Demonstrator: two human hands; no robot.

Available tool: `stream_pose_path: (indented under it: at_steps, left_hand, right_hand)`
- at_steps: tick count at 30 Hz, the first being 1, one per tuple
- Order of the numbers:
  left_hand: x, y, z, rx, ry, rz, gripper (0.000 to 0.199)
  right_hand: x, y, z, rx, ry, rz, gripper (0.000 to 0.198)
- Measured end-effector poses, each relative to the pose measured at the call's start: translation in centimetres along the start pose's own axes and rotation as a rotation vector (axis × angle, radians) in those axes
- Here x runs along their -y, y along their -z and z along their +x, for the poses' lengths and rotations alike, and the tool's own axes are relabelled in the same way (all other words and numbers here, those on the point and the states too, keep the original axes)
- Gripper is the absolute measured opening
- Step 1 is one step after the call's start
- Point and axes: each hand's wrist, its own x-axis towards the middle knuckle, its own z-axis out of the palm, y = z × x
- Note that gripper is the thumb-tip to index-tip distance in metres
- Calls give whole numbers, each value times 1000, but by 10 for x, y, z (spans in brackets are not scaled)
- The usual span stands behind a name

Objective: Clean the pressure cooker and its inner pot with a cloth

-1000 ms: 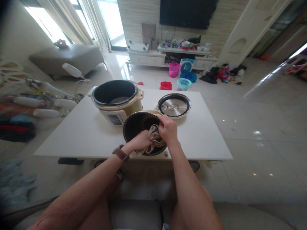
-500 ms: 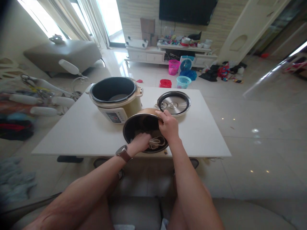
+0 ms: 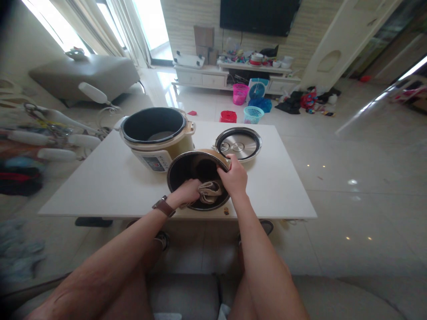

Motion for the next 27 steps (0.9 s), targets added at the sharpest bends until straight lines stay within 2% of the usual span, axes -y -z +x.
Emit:
stream_pose_path:
  at_steps: [5,11,13,16,18,21,24,27]
  left_hand:
    - [-1,0,-2,9,-25,19,25]
    - [1,14,-3,-86,1,-83,25]
    - [6,25,-6,-187,71,-108,25]
    - [11,38,-14,-412,189,-100,27]
    - [11,40,-21,-519,168,-105,31]
    - [6,36,-26,-619,35,-119,39]
    - [2,29,-21,-597,-25,-79,41]
    - [-1,17,-11,-403,9,13,35]
  right_hand:
    - [2,-2,-5,-46,16,-39,28]
    - [4,-5,-9,14,237,42,33]
    - [5,-7,-9,21,256,58,36]
    - [6,-10,-10,11,264,78,37]
    - [7,-12,-10,1,263,89,36]
    - [8,-14,-10,-12,267,103,35]
    - [8,-15,-11,-7,281,115,36]
    - [7,-16,-11,5,290,122,36]
